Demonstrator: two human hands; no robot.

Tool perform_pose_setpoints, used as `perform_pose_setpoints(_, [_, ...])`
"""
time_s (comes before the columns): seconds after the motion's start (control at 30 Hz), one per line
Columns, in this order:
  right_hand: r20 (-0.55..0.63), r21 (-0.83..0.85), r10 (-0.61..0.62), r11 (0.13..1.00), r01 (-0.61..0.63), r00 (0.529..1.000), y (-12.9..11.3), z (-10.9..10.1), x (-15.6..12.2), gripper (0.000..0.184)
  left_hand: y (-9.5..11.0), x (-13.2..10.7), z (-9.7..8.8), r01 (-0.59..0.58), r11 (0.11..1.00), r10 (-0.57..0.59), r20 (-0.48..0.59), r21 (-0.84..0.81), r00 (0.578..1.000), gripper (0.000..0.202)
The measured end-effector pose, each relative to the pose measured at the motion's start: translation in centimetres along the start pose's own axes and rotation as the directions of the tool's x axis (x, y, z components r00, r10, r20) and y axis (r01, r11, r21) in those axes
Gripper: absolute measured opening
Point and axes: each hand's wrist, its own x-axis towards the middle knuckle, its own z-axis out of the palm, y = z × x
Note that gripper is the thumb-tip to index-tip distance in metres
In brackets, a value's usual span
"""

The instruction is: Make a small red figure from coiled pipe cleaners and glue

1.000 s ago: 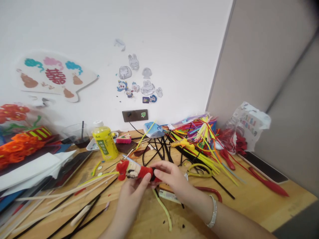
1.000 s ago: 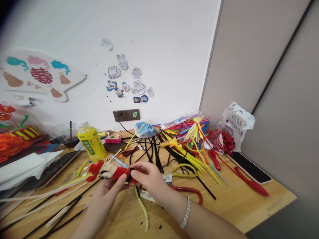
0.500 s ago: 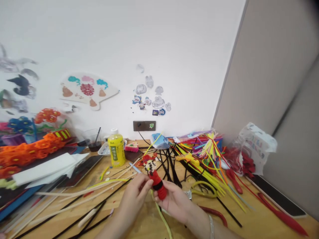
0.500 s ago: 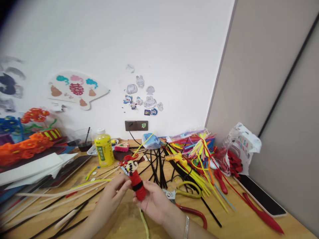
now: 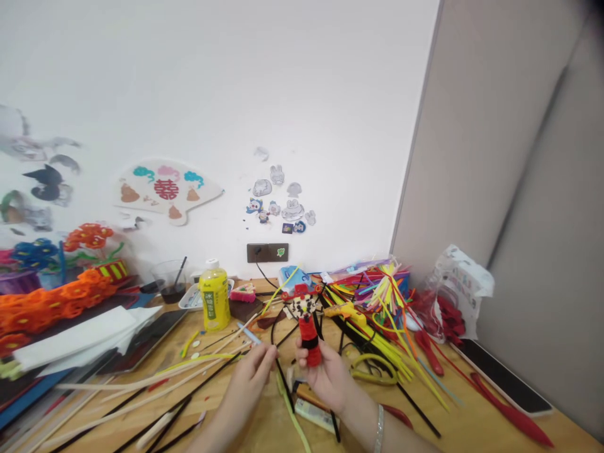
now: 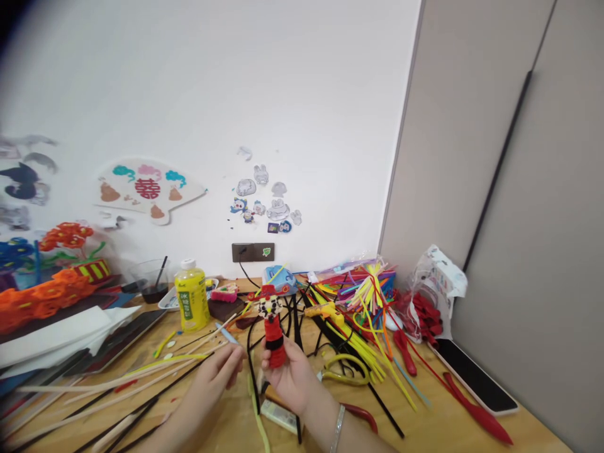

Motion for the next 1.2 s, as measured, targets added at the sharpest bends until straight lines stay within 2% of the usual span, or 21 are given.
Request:
perform_pose_setpoints(0.27, [0.029,-0.019,-0.133,0.991,0.134,0.991,0.0,0.3,0.2,0.021,-0.3,-0.4,0.8,-0.021,1.000,0.021,0.008,-0.014,1.000,0.027])
perform_pose_setpoints(0.4, [0.031,-0.097,-0.191,0.976,0.193,0.981,0.4,0.6,0.0,0.023,0.6,-0.7,0.9,-0.054,0.997,0.052,-0.037,-0.050,0.998,0.041])
perform_pose_setpoints(0.47, [0.040,-0.205,-0.203,0.957,0.207,0.978,0.8,0.6,-0.2,0.023,0.8,-0.9,1.1,-0.052,0.998,0.050,-0.039,-0.038,0.998,0.043])
perform_pose_setpoints(0.63, [0.120,-0.528,-0.302,0.787,0.319,0.946,1.5,1.1,-0.9,0.021,0.2,-1.1,1.7,-0.042,0.999,0.042,-0.046,0.000,0.998,0.027])
perform_pose_setpoints(0.77, [0.138,-0.604,-0.404,0.689,0.400,0.904,1.7,1.6,-1.0,0.021,-0.4,-1.3,2.0,-0.104,0.992,0.098,-0.079,-0.066,0.992,0.024])
perform_pose_setpoints(0.93, [0.108,-0.654,-0.460,0.635,0.411,0.882,2.1,1.6,-0.9,0.020,-0.8,-1.6,2.1,-0.120,0.991,0.112,-0.122,-0.057,0.986,0.027])
perform_pose_setpoints(1.0, [0.155,-0.698,-0.495,0.557,0.449,0.855,2.1,1.7,-1.1,0.014,-0.8,-1.6,2.0,-0.120,0.991,0.112,-0.126,-0.055,0.986,0.028])
perform_pose_setpoints(1.1, [0.286,-0.808,-0.563,0.293,0.510,0.775,1.8,2.0,-1.7,0.005,-0.6,-1.7,2.0,-0.113,0.991,0.104,-0.112,-0.075,0.988,0.025])
perform_pose_setpoints(1.17, [0.355,-0.849,-0.589,0.121,0.514,0.726,1.6,2.2,-2.2,0.008,-0.4,-1.8,1.9,-0.089,0.992,0.081,-0.099,-0.089,0.992,0.023])
perform_pose_setpoints(1.2, [0.379,-0.857,-0.597,0.062,0.512,0.707,1.5,2.3,-2.4,0.009,-0.2,-1.8,1.9,-0.078,0.992,0.068,-0.097,-0.097,0.993,0.022])
